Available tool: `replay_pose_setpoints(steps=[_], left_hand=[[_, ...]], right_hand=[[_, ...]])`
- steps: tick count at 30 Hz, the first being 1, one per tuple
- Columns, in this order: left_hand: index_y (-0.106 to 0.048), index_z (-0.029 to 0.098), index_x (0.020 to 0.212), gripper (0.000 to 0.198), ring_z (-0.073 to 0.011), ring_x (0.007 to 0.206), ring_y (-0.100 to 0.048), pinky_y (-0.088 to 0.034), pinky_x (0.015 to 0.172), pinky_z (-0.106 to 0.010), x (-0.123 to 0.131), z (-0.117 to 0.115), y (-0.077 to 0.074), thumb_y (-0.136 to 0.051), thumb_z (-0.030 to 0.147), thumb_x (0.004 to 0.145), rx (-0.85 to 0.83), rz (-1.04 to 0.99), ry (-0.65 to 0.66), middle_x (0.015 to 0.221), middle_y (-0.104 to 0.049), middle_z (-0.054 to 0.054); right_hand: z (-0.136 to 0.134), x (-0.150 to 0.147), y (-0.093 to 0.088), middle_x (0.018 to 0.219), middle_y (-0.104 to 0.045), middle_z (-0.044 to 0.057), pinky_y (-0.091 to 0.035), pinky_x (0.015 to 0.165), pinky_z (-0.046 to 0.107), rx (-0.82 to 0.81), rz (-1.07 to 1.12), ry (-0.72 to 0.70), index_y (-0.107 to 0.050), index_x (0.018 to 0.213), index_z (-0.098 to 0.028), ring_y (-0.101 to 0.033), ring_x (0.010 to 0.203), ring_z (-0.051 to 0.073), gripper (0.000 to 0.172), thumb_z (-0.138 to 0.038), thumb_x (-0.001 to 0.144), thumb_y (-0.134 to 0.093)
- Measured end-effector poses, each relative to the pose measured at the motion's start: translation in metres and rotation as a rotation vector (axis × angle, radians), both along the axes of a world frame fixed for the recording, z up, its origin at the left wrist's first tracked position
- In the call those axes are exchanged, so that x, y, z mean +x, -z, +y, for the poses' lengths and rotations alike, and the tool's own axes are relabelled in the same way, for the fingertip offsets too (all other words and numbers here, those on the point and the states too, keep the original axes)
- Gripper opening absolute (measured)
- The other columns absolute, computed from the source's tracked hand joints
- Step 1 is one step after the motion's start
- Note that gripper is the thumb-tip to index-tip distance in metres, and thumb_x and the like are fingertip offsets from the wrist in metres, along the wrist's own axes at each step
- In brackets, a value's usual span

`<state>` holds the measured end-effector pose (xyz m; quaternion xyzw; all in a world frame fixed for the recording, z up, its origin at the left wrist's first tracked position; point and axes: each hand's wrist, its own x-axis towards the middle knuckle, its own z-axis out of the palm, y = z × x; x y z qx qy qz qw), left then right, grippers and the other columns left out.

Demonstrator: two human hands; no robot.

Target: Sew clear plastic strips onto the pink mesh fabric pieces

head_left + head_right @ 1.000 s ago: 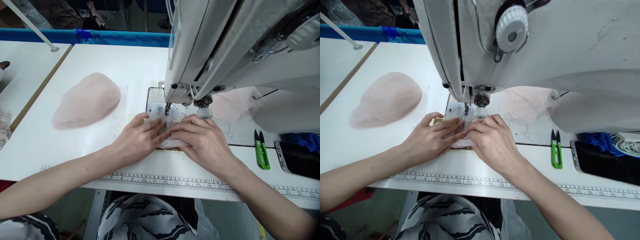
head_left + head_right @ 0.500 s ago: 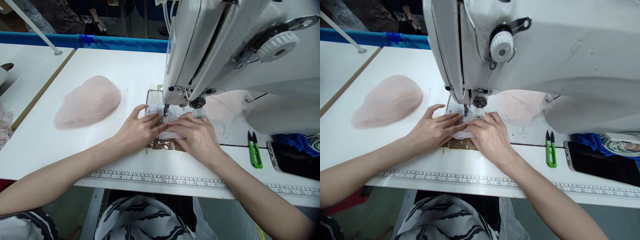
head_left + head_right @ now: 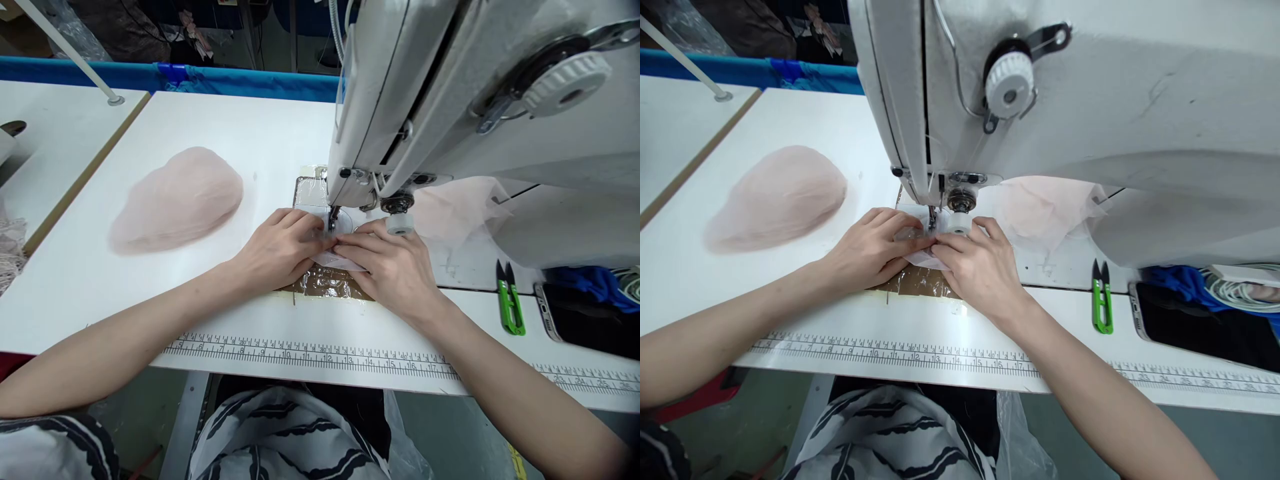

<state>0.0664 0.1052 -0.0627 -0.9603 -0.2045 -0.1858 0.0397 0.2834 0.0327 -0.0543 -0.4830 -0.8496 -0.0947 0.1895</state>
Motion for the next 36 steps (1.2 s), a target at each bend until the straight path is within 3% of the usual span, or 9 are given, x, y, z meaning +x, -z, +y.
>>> replay_pose_setpoints(steps=[11,16,21,27,36], left_hand=[[-0.068,0.022,0.119,0.027,-0.0251,0.117,-0.061,-0.044,0.102,-0.047,-0.007,-0.019,-0.008,-0.055,0.021,0.095,0.139,0.038,0.076,0.124,-0.069,-0.008],[-0.066,0.02,0.121,0.028,-0.0224,0.12,-0.063,-0.042,0.107,-0.046,-0.008,-0.022,-0.006,-0.052,0.019,0.097,0.157,0.06,0.069,0.122,-0.071,-0.008],[-0.064,0.02,0.124,0.029,-0.0221,0.12,-0.063,-0.039,0.11,-0.049,-0.008,-0.02,-0.006,-0.05,0.02,0.099,0.132,0.067,0.064,0.125,-0.069,-0.009],[-0.064,0.022,0.125,0.03,-0.0222,0.12,-0.063,-0.035,0.113,-0.051,-0.006,-0.012,-0.004,-0.049,0.022,0.099,0.078,0.04,0.031,0.128,-0.067,-0.009],[-0.065,0.024,0.124,0.03,-0.0228,0.118,-0.065,-0.035,0.114,-0.056,-0.001,0.003,0.003,-0.047,0.021,0.099,0.075,-0.002,-0.001,0.126,-0.068,-0.008]], right_hand=[[-0.006,0.002,-0.011,0.107,-0.077,-0.003,-0.044,0.088,0.042,-0.049,-0.041,-0.037,-0.075,0.09,-0.026,-0.068,0.09,0.021,0.027,-0.019,0.097,-0.05],[-0.005,0.002,-0.009,0.103,-0.077,-0.004,-0.044,0.091,0.04,0.014,-0.043,-0.055,-0.075,0.09,-0.024,-0.068,0.089,0.019,0.025,-0.02,0.098,-0.051],[-0.005,0.002,-0.008,0.106,-0.077,-0.005,-0.045,0.087,0.038,-0.035,-0.065,-0.029,-0.075,0.092,-0.025,-0.067,0.089,0.019,0.025,-0.018,0.096,-0.052],[0.001,0.003,-0.002,0.101,-0.078,-0.004,-0.047,0.09,0.037,0.09,-0.054,-0.027,-0.075,0.091,-0.021,-0.067,0.08,0.018,0.018,-0.016,0.094,-0.058],[0.01,0.003,0.003,0.1,-0.078,0.0,-0.047,0.087,0.035,0.101,-0.075,0.055,-0.076,0.098,-0.02,-0.069,0.083,0.018,0.02,-0.021,0.097,-0.056]])
